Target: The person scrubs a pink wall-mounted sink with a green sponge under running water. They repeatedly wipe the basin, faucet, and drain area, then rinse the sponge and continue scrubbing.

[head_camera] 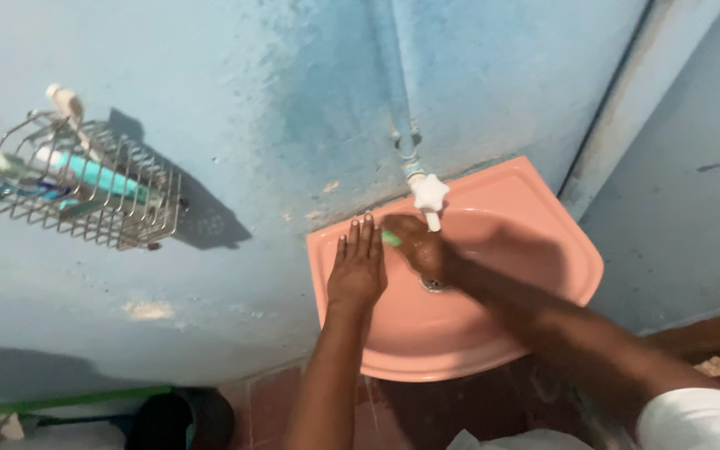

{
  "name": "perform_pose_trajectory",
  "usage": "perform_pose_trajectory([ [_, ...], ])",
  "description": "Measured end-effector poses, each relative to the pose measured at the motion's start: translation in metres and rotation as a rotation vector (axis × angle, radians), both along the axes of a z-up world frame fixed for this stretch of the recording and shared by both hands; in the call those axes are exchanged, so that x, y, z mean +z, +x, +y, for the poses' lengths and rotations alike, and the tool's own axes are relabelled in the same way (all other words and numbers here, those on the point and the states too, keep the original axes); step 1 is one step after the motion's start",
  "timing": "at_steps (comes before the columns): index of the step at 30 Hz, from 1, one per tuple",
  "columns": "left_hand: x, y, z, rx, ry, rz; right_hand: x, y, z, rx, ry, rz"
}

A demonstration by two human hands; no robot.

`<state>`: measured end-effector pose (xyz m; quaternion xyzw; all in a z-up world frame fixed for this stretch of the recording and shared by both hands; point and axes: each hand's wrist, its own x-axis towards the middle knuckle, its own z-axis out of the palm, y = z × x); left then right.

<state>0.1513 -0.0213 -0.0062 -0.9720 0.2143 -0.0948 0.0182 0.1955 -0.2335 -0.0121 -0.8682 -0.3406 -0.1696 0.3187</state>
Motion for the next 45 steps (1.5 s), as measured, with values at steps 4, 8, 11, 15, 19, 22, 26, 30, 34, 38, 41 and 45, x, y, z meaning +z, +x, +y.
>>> perform_pose_trajectory([
  [4,0.0,-0.006,-0.001,-0.091,-0.147,-0.125,0.016,-0.02,0.022,0.038,-0.089,-0.094],
  [8,0.0,-0.01,-0.002,-0.154,-0.185,-0.231,0.04,-0.001,-0.073,0.073,0.029,0.574],
  [11,-0.003,-0.009,-0.004,-0.15,-0.181,-0.261,0.024,-0.007,-0.125,-0.075,-0.13,-0.075],
  [15,-0.013,-0.008,-0.033,-0.05,-0.293,-0.353,-0.011,0.0,-0.107,-0.01,0.015,-0.119],
  [19,-0.021,-0.008,-0.087,0.18,-1.102,0.012,-0.01,0.001,-0.069,-0.006,-0.046,-0.1],
  [22,-0.024,0.003,-0.115,0.308,-2.078,0.853,0.006,0.005,-0.084,-0.146,-0.064,-0.44],
  [26,-0.025,0.017,-0.13,0.357,-2.288,0.996,-0.009,0.02,-0.065,-0.022,-0.242,0.278],
  [30,-0.02,0.032,-0.132,0.377,-2.373,0.895,-0.052,0.018,-0.045,0.105,0.039,0.091],
  [34,-0.017,0.024,-0.138,0.324,-1.825,1.11,-0.058,0.023,-0.082,0.056,-0.296,0.017],
  [38,-0.019,0.023,-0.146,0.057,-2.042,1.1,-0.025,0.013,-0.109,0.009,-0.336,0.053],
  [41,-0.021,0.031,-0.125,0.263,-2.201,0.928,-0.023,0.001,-0.104,-0.034,-0.425,-0.208],
  [45,-0.024,0.033,-0.098,0.122,-1.98,0.641,-0.03,0.006,-0.078,0.175,-0.299,-0.175],
])
